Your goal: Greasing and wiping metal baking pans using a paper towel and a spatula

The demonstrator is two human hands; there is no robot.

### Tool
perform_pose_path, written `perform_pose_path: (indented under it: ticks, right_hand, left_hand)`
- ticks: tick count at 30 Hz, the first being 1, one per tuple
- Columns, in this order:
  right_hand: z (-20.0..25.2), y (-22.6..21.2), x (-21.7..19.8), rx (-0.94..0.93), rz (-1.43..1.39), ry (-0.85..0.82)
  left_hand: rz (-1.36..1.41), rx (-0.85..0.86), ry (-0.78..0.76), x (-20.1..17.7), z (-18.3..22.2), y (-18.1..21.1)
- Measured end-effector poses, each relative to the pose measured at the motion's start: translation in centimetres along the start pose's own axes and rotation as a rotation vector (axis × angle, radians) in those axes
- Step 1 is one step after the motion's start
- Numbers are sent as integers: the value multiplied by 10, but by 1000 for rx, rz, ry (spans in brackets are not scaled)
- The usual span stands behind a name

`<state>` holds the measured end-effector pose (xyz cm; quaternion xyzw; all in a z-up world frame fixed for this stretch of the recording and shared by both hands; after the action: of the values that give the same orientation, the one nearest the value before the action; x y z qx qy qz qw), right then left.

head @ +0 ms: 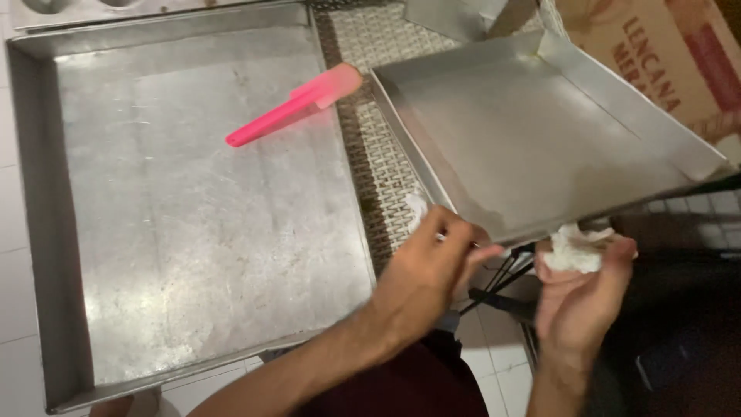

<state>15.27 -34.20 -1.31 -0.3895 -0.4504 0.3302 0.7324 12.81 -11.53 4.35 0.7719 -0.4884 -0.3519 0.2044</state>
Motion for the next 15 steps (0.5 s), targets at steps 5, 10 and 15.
perform_pose_path:
  ticks: [5, 10, 15]
  right_hand:
    - [-11, -34, -25, -140, 910, 319]
    - [-14, -41, -22, -130, 779, 280]
    - [-7, -69, -57, -211, 1090, 361]
  left_hand:
    - [24, 100, -72, 10, -3, 31]
    - [56, 150, -224, 42, 14, 39]
    - [129, 293, -330, 66, 23, 54]
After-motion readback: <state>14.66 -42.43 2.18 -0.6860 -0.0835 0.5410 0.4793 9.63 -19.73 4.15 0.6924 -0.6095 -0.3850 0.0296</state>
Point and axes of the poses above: each hand's wrist, its own z-axis away from the middle knuckle, its own x-axis out of the palm, y = z × x, the point moved 10 cm from there along -z, towards the middle knuckle, and after that the axes turned 13 degrees about x, right-handed, at the moved point
